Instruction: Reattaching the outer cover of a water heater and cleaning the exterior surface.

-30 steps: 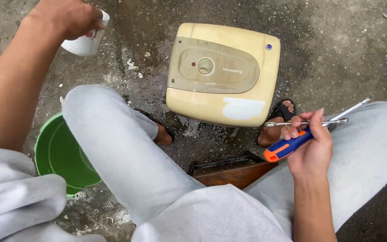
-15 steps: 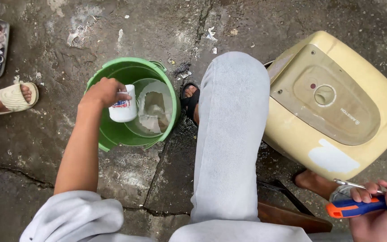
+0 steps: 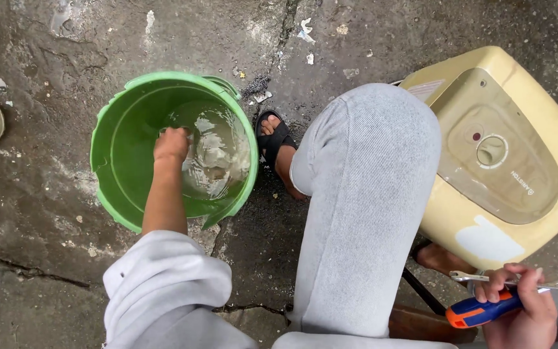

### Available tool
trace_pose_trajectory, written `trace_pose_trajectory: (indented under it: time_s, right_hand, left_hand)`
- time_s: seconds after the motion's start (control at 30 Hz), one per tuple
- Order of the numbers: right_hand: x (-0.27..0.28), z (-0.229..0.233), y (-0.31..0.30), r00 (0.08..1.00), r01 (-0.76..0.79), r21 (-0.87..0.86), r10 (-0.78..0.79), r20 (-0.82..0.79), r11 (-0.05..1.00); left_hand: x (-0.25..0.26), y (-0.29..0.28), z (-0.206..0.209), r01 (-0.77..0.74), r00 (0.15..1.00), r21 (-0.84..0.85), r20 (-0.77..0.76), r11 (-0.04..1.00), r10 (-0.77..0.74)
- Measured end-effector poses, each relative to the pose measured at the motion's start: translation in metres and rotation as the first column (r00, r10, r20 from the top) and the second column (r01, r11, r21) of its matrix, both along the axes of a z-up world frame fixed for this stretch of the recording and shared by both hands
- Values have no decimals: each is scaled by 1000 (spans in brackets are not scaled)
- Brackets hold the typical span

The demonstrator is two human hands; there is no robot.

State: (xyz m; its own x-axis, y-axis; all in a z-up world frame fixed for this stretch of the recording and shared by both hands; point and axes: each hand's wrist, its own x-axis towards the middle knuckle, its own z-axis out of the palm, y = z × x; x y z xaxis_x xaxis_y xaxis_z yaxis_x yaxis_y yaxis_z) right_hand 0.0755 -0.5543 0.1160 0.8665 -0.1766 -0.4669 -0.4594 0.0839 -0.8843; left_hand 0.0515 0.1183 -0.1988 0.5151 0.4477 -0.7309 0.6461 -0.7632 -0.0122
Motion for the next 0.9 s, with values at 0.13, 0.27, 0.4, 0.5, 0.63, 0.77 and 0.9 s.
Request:
trace_pose_trajectory:
  time_s: [0.13, 0.27, 0.4, 0.5, 0.63, 0.77, 0.9]
  right_hand:
    - [-1, 3, 14, 999, 2, -12, -2, 33, 1000]
    - [-2, 5, 21, 997, 68, -55, -66, 31, 996]
    - [-3, 4, 18, 997, 75, 56, -75, 3, 996]
    - [-4, 5, 15, 995, 103, 132, -103, -7, 986]
    - [-5, 12, 20, 989, 148, 177, -147, -21, 973]
    - [-4, 22, 24, 987, 150, 287, -160, 14, 946]
    - [-3, 38, 25, 985, 136, 367, -164, 47, 920]
  left_hand:
    - [4, -1, 3, -17, 1000, -22, -20, 1000, 17]
    - [-12, -4, 14, -40, 995, 46, 91, 998, 36]
    - [-34, -17, 42, -189, 923, 80, 355, 979, 150]
    - [-45, -27, 82, -254, 877, 75, 437, 964, 198]
    - [-52, -18, 135, -157, 802, 182, 597, 971, 18]
    - [-41, -12, 220, 27, 716, 221, 677, 975, -173]
    - [-14, -3, 285, 162, 494, 493, 709, 855, -503]
